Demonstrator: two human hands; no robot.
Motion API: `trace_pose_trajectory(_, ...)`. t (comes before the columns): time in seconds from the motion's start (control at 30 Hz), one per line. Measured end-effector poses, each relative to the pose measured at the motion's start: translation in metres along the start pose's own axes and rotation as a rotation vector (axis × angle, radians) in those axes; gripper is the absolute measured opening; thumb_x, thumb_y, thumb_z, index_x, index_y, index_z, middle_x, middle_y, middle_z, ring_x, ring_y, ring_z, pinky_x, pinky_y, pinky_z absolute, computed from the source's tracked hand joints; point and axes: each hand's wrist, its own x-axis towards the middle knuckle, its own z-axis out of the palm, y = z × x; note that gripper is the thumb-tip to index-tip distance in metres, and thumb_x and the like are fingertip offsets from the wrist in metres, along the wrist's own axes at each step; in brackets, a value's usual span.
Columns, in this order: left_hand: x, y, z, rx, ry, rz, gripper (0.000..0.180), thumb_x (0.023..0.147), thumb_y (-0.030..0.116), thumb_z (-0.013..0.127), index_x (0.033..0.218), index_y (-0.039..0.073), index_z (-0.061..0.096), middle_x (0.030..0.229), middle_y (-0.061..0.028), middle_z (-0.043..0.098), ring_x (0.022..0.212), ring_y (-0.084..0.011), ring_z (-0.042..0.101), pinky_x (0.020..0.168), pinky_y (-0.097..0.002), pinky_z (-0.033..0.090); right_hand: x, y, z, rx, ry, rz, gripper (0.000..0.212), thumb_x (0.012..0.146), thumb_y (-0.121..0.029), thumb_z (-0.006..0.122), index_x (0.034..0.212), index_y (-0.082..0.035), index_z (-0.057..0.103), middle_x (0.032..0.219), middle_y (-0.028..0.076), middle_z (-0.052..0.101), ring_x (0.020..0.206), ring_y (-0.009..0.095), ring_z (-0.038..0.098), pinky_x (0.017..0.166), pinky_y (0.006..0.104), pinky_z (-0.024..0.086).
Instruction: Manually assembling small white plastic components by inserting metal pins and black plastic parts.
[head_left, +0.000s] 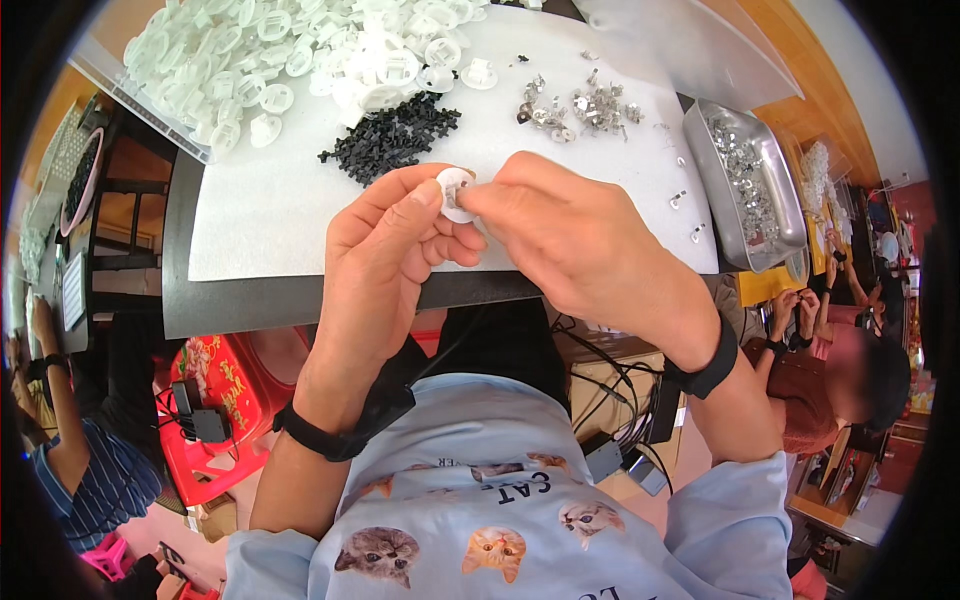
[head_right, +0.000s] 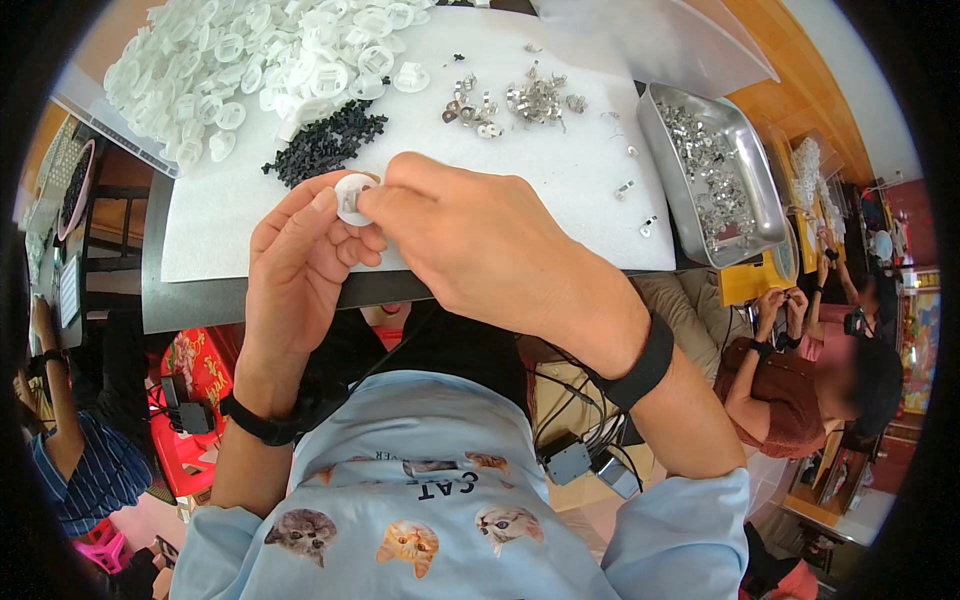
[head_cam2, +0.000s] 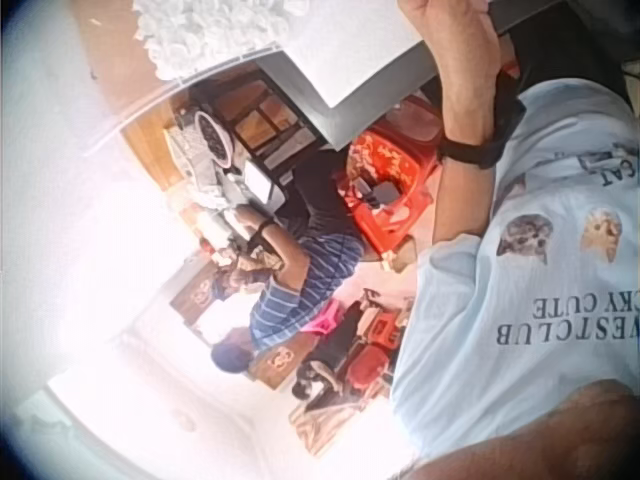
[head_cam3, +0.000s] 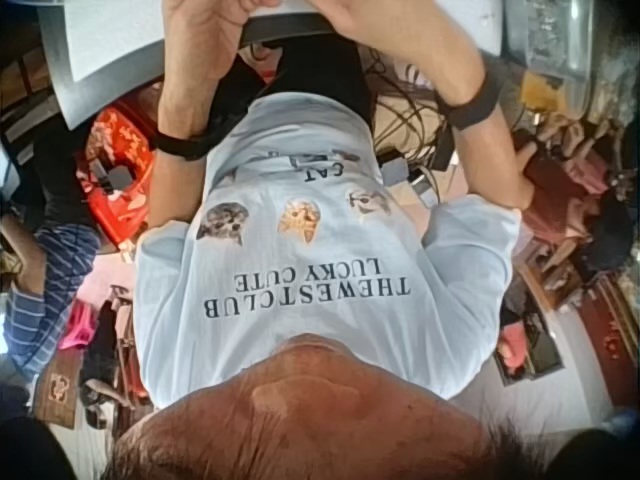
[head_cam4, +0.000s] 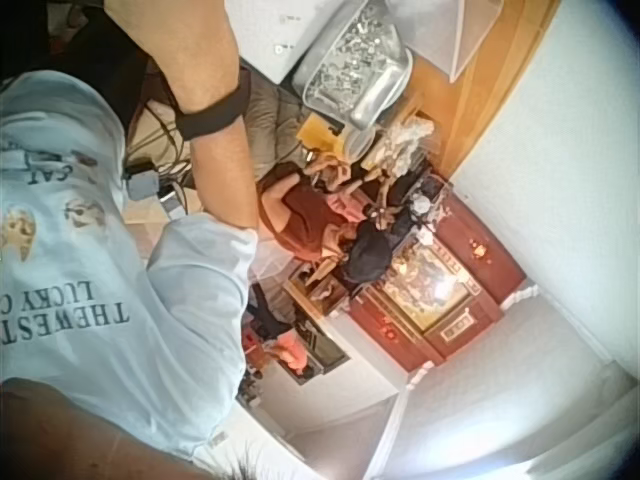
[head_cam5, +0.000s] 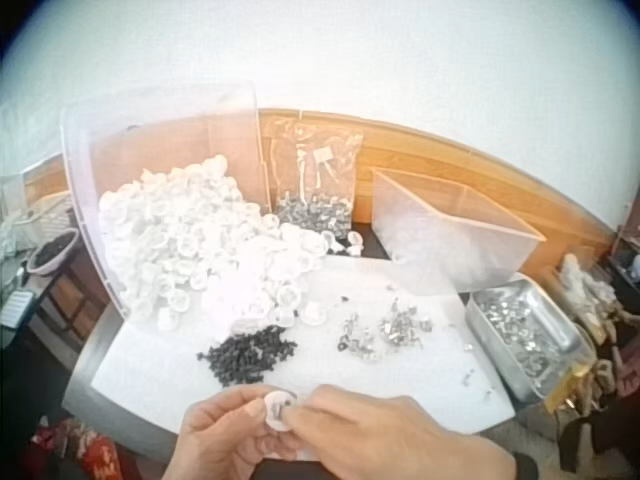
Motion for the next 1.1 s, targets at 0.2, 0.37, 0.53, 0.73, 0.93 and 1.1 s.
trace_pose_trajectory(0.2, -0.001, -0.002, 0.001, 0.012, -0.036, 0.057, 0.027, 0.096, 0.012, 0.049, 0.114, -0.007, 0.055, 0.098, -0.0128, 0.064, 0.081, -0.0174, 0.063, 0.073, -0.0298, 0.052, 0.001, -0.002, 0.005, 0.378, 0.099, 0.208, 0.006, 0.084, -0.002, 0.056, 0.090, 0.000, 0.059, 0.075, 0.010, 0.055, 0.062, 0.025, 0.056, 0.054, 0.0323, 0.045)
trace_pose_trajectory(0.37, -0.003, -0.009, 0.004, 0.058, 0.013, 0.115, 0.027, 0.096, 0.012, 0.050, 0.114, -0.007, 0.055, 0.098, -0.0108, 0.064, 0.083, -0.0151, 0.062, 0.075, -0.0281, 0.051, 0.005, -0.009, 0.019, 0.630, 0.142, 0.440, 0.008, 0.084, -0.006, 0.057, 0.083, 0.002, 0.056, 0.073, 0.011, 0.057, 0.060, 0.021, 0.056, 0.054, 0.0322, 0.044)
trace_pose_trajectory(0.53, -0.008, -0.012, 0.009, 0.129, 0.039, 0.175, 0.027, 0.095, 0.011, 0.051, 0.115, -0.006, 0.056, 0.098, -0.0084, 0.064, 0.085, -0.0121, 0.060, 0.076, -0.0262, 0.049, 0.005, -0.008, 0.031, 0.647, 0.220, 0.476, 0.011, 0.084, -0.004, 0.057, 0.077, 0.002, 0.052, 0.067, 0.010, 0.058, 0.051, 0.016, 0.054, 0.046, 0.0304, 0.042)
trace_pose_trajectory(0.73, -0.008, -0.017, 0.005, 0.224, 0.078, 0.259, 0.028, 0.095, 0.012, 0.054, 0.118, -0.004, 0.056, 0.098, -0.0058, 0.063, 0.086, -0.0101, 0.058, 0.079, -0.0250, 0.047, 0.007, -0.017, 0.031, 0.681, 0.256, 0.494, 0.008, 0.086, -0.004, 0.055, 0.082, 0.003, 0.055, 0.066, 0.009, 0.058, 0.048, 0.012, 0.051, 0.044, 0.0287, 0.042)
trace_pose_trajectory(0.93, -0.008, -0.017, 0.004, 0.188, 0.044, 0.263, 0.028, 0.095, 0.013, 0.054, 0.118, -0.004, 0.056, 0.102, -0.0061, 0.062, 0.091, -0.0098, 0.056, 0.082, -0.0255, 0.046, 0.007, -0.019, 0.021, 0.785, 0.098, 0.632, 0.007, 0.091, 0.000, 0.053, 0.095, 0.004, 0.057, 0.086, 0.002, 0.061, 0.078, 0.005, 0.058, 0.071, 0.0210, 0.051)
trace_pose_trajectory(1.1, -0.008, -0.019, 0.004, 0.215, 0.051, 0.292, 0.028, 0.095, 0.012, 0.054, 0.117, -0.004, 0.056, 0.104, -0.0068, 0.061, 0.092, -0.0108, 0.057, 0.083, -0.0262, 0.047, 0.005, -0.015, 0.030, 0.804, 0.206, 0.554, 0.010, 0.088, -0.005, 0.053, 0.087, 0.004, 0.056, 0.067, 0.004, 0.058, 0.050, 0.006, 0.049, 0.042, 0.0240, 0.040)
